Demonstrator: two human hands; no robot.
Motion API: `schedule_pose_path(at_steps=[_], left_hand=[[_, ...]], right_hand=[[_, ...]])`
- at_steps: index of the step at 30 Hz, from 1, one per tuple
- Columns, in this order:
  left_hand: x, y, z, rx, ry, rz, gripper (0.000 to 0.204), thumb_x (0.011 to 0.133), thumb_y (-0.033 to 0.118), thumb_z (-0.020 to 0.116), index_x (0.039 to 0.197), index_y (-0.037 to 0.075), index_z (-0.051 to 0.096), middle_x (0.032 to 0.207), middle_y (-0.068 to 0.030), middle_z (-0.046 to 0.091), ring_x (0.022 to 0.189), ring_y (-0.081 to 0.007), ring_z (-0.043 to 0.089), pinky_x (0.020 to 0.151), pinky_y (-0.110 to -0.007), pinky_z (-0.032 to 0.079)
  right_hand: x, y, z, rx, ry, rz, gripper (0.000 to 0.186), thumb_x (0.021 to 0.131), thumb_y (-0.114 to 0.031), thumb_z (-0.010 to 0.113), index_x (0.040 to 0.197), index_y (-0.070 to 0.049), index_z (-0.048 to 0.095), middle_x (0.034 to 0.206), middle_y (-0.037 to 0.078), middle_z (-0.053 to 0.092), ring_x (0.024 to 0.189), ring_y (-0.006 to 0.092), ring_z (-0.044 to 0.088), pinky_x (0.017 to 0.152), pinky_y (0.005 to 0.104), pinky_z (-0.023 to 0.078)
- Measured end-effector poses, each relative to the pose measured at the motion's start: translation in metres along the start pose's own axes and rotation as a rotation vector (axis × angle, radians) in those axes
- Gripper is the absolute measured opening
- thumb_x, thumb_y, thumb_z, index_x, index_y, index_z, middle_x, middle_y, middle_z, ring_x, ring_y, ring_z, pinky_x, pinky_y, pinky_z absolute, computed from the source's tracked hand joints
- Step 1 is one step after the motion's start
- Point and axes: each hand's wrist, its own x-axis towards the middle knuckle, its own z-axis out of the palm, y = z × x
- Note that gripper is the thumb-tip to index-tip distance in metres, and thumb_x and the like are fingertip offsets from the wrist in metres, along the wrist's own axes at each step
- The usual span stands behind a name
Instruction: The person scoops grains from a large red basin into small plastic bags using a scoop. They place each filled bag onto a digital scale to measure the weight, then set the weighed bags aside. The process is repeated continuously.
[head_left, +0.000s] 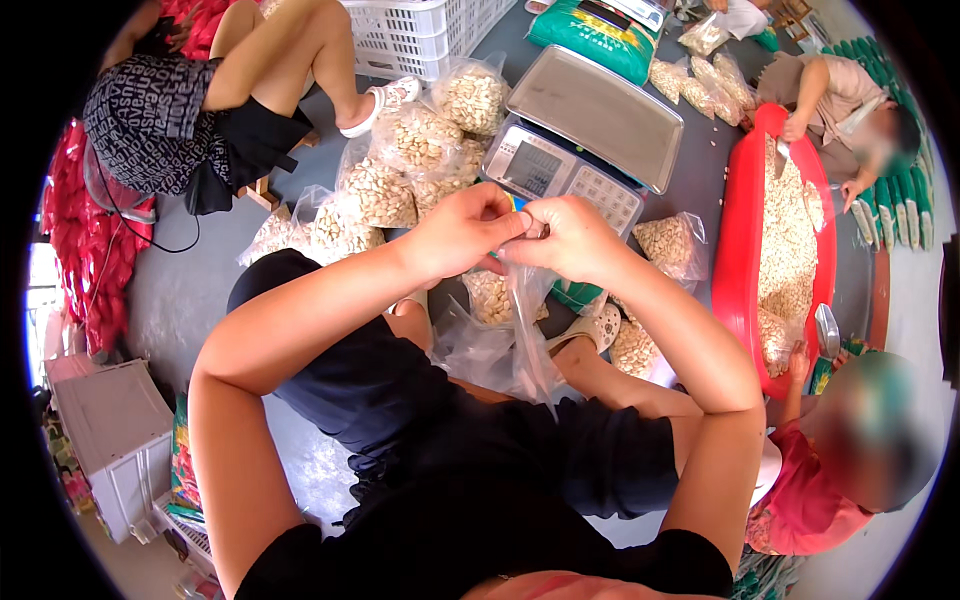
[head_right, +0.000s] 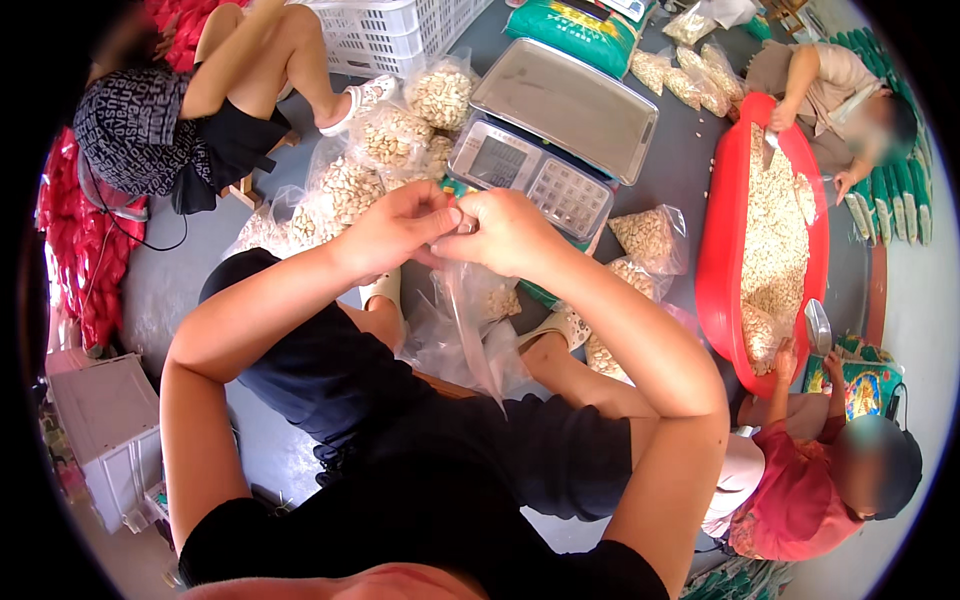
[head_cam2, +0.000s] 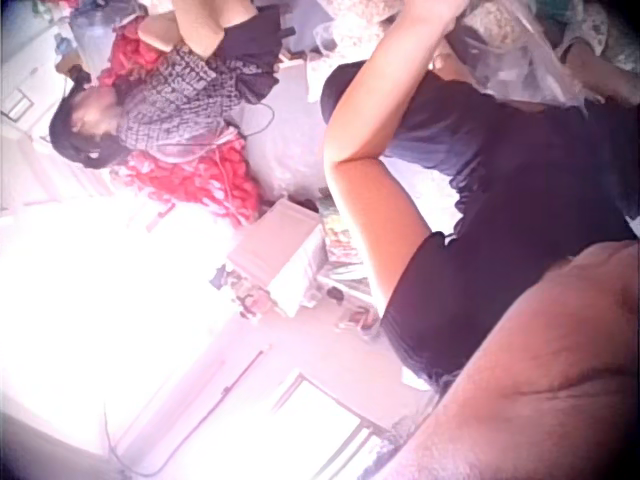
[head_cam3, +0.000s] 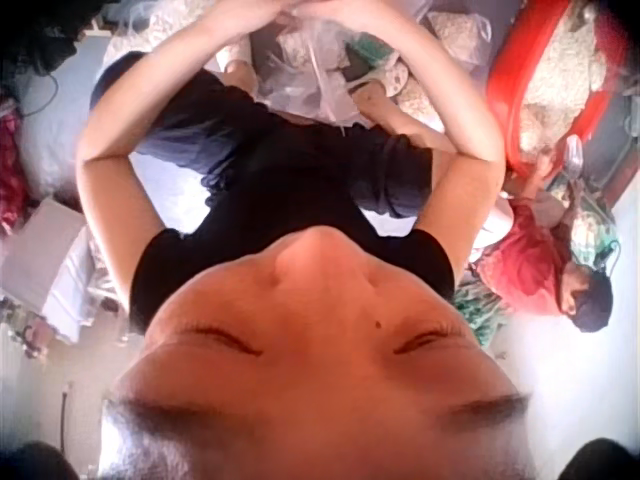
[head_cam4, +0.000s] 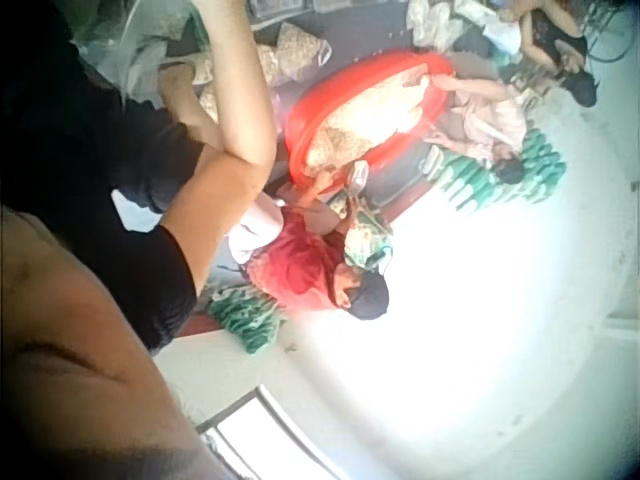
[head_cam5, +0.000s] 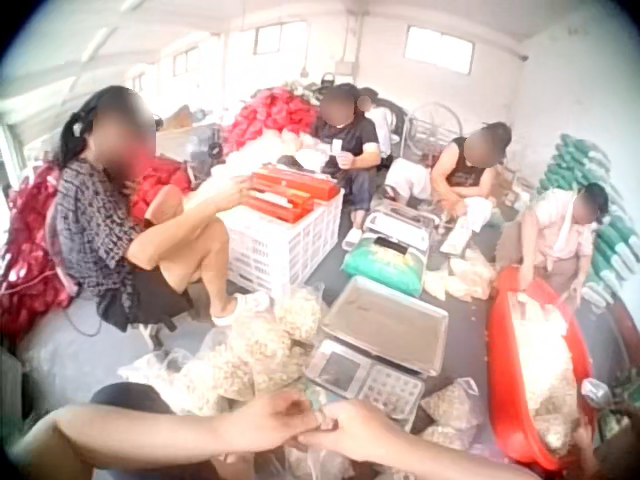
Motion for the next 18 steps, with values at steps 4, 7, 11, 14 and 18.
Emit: schedule_pose_path(at_steps=[4, 7, 11, 14, 18], left_hand=[[0.011, -0.009, -0.023, -0.027, -0.076, 0.205, 0.022, 0.092, 0.011, 0.056, 0.111, 0.003, 0.052, 0.097, -0.0074, 0.060, 0.093, -0.0156, 0.059, 0.078, -0.031, 0.052], [0.012, 0.007, -0.029, 0.302, -0.013, 0.540, 0.029, 0.088, 0.007, 0.060, 0.117, 0.007, 0.055, 0.105, -0.0057, 0.059, 0.099, -0.0176, 0.057, 0.085, -0.032, 0.048], [0.004, 0.028, -0.041, 1.013, 0.231, 0.933, 0.028, 0.079, 0.005, 0.067, 0.106, 0.015, 0.067, 0.107, -0.0049, 0.060, 0.099, -0.0243, 0.056, 0.085, -0.034, 0.047], [-0.004, 0.034, -0.048, 1.105, 0.304, 0.931, 0.022, 0.073, 0.008, 0.071, 0.093, 0.017, 0.073, 0.101, -0.0040, 0.061, 0.096, -0.0257, 0.055, 0.083, -0.034, 0.047], [-0.010, 0.042, -0.048, 1.211, 0.446, 1.138, 0.027, 0.065, 0.011, 0.074, 0.090, 0.020, 0.074, 0.086, 0.0021, 0.058, 0.077, -0.0192, 0.053, 0.068, -0.031, 0.045]], right_hand=[[0.010, 0.001, -0.003, 0.046, 0.025, 0.020, 0.035, 0.071, -0.027, 0.079, 0.063, -0.005, 0.052, 0.057, 0.003, 0.050, 0.055, 0.0109, 0.047, 0.053, 0.0289, 0.039], [0.005, -0.007, -0.018, 0.094, 0.023, -0.029, 0.035, 0.073, -0.022, 0.079, 0.067, -0.006, 0.048, 0.064, 0.000, 0.053, 0.061, 0.0067, 0.046, 0.054, 0.0272, 0.040], [-0.004, -0.019, -0.026, 0.318, 0.013, -0.008, 0.032, 0.076, -0.010, 0.077, 0.072, -0.006, 0.046, 0.071, -0.002, 0.055, 0.067, 0.0049, 0.052, 0.056, 0.0232, 0.042], [-0.004, -0.016, -0.025, 0.340, 0.018, -0.033, 0.033, 0.077, -0.009, 0.076, 0.070, -0.007, 0.044, 0.069, -0.001, 0.055, 0.068, 0.0050, 0.054, 0.057, 0.0226, 0.043], [-0.001, -0.003, -0.023, 0.481, 0.007, 0.008, 0.037, 0.079, -0.011, 0.075, 0.066, -0.009, 0.041, 0.068, 0.000, 0.056, 0.066, 0.0056, 0.055, 0.058, 0.0235, 0.045]])
